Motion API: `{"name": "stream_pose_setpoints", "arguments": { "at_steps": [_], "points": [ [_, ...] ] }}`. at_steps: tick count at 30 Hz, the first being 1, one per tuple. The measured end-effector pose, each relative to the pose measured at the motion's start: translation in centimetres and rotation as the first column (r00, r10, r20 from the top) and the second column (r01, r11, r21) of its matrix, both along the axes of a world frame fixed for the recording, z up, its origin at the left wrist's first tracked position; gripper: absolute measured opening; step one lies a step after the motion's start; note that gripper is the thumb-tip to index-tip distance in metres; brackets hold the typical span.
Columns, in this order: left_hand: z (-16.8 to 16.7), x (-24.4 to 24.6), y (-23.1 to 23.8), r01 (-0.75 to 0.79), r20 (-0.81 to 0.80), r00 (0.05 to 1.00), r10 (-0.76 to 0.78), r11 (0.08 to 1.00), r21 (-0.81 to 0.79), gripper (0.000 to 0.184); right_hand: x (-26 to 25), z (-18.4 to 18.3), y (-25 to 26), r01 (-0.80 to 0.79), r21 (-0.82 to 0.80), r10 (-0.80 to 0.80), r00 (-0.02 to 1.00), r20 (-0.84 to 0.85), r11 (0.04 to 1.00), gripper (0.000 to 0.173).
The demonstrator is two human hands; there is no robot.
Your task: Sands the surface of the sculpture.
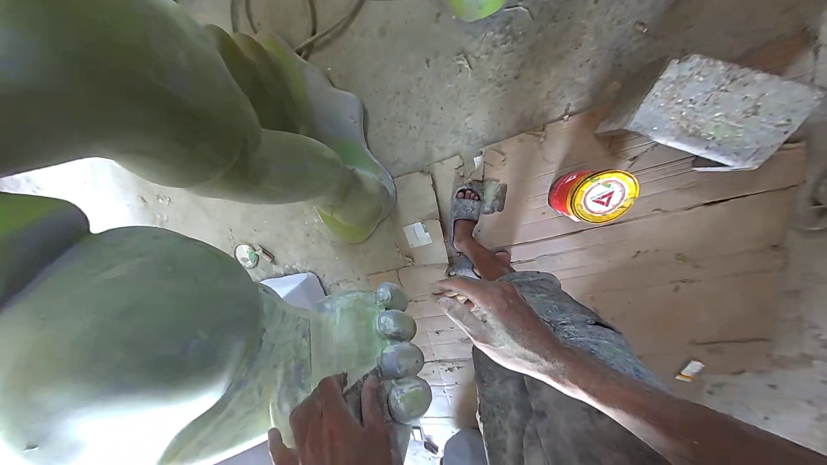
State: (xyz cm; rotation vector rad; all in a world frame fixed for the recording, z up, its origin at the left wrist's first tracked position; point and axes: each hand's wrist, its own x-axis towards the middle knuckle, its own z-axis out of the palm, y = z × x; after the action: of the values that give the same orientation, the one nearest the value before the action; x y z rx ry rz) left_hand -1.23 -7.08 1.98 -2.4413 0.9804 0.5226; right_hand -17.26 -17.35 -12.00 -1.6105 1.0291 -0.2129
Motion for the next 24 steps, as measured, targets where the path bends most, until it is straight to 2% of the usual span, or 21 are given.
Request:
{"name": "stream_pose_setpoints", "arguments": {
  "at_steps": [2, 4, 8, 13, 20, 22, 24],
  "points": [
    [-0.5, 0.3, 0.5, 0.038, 0.030, 0.999, -0.037, 0.998, -0.044, 0.050, -0.7, -0.5, 0.2, 0.004, 0.019, -0.003, 1.000, -0.020, 1.000, 0.029],
    [-2.5, 1.2, -0.6, 0.075, 0.038, 0.997, -0.071, 0.991, -0.113, 0.049, -1.0, -0.9, 0.0, 0.006, 0.020, -0.005, 1.000, -0.030, 1.000, 0.027],
    [-5.1, 2.6, -2.7, 0.058, 0.028, 0.998, -0.055, 0.991, -0.118, 0.045, -0.7, -0.2, -0.9, 0.006, -0.011, -0.006, 1.000, 0.013, 1.000, 0.026],
    [-2.1, 1.3, -0.4, 0.007, -0.028, 1.000, -0.009, 0.996, -0.093, 0.054, -2.2, -0.3, -2.8, 0.057, -0.017, -0.057, 0.998, 0.024, 0.998, 0.027],
    [-6.7, 3.7, -4.7, -0.026, -0.088, 0.996, 0.020, 0.997, -0.068, 0.058, -3.7, -1.2, -3.6, 0.195, 0.059, -0.186, 0.975, -0.122, 0.979, 0.029],
    [-6.1, 3.5, -3.6, -0.036, -0.069, 0.997, 0.030, 0.996, -0.087, 0.062, -3.5, -1.0, -3.7, 0.202, 0.047, -0.197, 0.975, -0.099, 0.978, 0.029],
    [-4.1, 2.9, -2.3, -0.015, -0.062, 0.998, 0.010, 0.996, -0.087, 0.060, -3.2, -1.0, -3.7, 0.205, 0.043, -0.201, 0.976, -0.084, 0.978, 0.029]
  ]
}}
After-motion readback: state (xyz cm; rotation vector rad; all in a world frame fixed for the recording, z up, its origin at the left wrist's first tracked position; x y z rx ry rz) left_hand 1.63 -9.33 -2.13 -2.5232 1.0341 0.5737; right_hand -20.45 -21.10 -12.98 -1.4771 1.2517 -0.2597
